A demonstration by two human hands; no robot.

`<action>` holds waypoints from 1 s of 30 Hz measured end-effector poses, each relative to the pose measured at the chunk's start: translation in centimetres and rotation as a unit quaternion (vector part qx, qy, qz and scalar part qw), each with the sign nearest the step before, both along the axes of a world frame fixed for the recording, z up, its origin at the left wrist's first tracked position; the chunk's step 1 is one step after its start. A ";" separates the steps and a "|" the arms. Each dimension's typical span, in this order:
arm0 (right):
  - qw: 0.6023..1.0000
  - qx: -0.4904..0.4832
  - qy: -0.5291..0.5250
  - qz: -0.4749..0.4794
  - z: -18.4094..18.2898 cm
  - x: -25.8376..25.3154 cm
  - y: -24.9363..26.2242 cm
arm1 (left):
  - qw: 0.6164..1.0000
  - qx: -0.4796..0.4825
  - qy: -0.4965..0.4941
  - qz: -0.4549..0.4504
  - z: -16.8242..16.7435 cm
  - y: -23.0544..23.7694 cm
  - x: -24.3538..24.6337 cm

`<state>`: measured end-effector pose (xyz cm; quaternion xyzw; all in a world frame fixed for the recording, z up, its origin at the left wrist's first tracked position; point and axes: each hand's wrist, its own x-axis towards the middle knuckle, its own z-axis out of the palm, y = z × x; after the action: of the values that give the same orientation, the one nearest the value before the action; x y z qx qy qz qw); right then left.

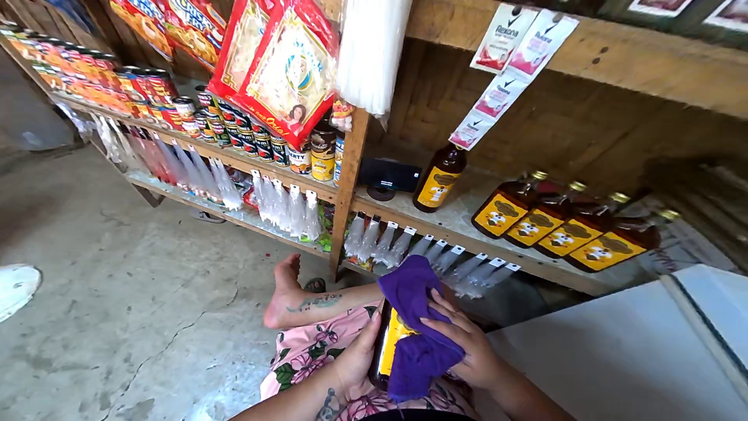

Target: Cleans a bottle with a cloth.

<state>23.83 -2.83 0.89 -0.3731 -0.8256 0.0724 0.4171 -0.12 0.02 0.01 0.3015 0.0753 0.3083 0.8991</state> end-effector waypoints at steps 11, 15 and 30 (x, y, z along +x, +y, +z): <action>0.993 -0.057 -0.091 -0.047 4.9 -2.2 4.5 | 0.993 0.063 0.098 0.023 0.3 -0.6 -0.2; 0.987 -0.100 -0.055 -0.116 6.0 -2.2 5.9 | 0.990 0.089 0.111 -0.001 0.4 -0.5 -0.2; 0.964 -0.137 0.189 -0.125 5.7 -1.1 5.0 | 0.986 0.132 0.103 -0.015 0.6 -0.5 0.2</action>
<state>22.72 2.17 6.61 -0.5060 -0.6609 0.2011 0.5165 0.10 -0.50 0.56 0.4491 0.1214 0.2689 0.8433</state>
